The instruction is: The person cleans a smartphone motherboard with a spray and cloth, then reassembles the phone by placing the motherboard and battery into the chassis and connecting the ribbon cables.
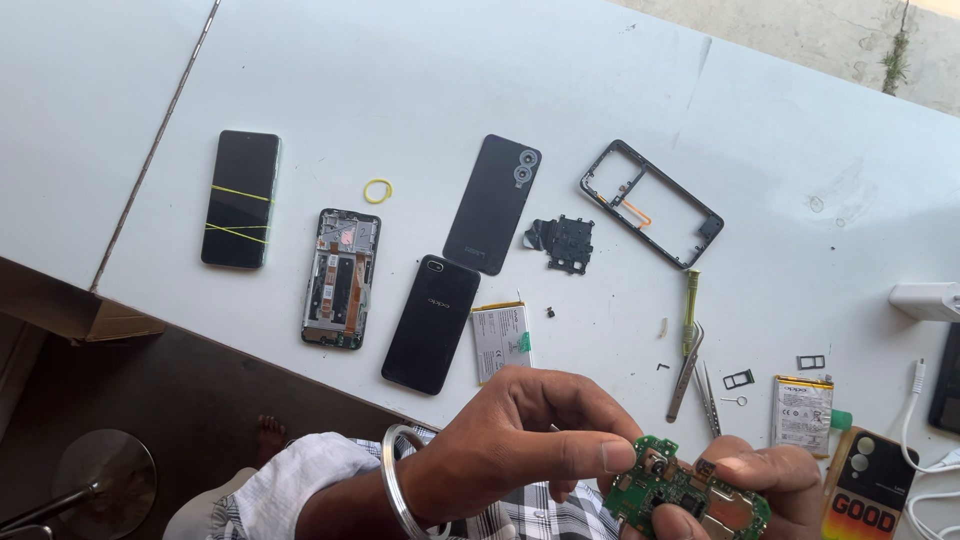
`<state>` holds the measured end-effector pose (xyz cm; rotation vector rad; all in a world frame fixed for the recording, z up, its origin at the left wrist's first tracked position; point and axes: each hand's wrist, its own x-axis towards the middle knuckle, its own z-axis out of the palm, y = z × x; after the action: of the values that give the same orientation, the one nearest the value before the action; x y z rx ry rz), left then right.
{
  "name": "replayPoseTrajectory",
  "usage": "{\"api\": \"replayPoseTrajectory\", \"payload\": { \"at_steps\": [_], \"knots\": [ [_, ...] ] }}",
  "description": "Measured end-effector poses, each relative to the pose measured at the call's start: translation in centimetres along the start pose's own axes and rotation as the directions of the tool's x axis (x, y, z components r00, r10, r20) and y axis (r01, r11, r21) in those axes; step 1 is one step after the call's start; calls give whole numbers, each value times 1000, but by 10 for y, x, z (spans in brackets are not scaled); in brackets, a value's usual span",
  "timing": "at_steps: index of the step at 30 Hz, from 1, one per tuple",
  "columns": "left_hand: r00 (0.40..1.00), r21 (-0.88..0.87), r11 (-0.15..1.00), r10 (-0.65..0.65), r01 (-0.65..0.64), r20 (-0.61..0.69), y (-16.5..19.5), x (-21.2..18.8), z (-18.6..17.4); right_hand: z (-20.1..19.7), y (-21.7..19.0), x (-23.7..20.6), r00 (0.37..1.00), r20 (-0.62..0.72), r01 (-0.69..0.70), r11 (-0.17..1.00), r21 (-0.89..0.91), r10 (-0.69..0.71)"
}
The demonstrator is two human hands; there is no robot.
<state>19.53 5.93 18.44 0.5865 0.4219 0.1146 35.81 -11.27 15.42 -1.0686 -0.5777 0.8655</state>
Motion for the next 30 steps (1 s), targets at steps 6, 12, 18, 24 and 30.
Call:
{"api": "replayPoseTrajectory", "payload": {
  "at_steps": [6, 12, 18, 24, 30],
  "knots": [
    [1000, 13, 1000, 1, -1, 0, 1, 0, 0, 13, -3, 1, 1000, -12, 9, 1000, 4, -9],
    [999, 13, 999, 29, -30, 30, -1, 0, 3, 9, -1, -1, 999, -37, -29, 999, -35, 28],
    [999, 52, 998, 35, -37, 36, -3, 1, 1, 5, 2, 0, 999, -15, -49, 996, -72, 48],
    [998, 45, 998, 40, -42, 42, -6, 2, -1, 8, 0, -1, 999, -18, -46, 996, -71, 45],
    [999, 68, 997, 46, -48, 27, -8, 2, -3, 11, 0, 2, 999, -3, -38, 999, -8, 38]
  ]
}}
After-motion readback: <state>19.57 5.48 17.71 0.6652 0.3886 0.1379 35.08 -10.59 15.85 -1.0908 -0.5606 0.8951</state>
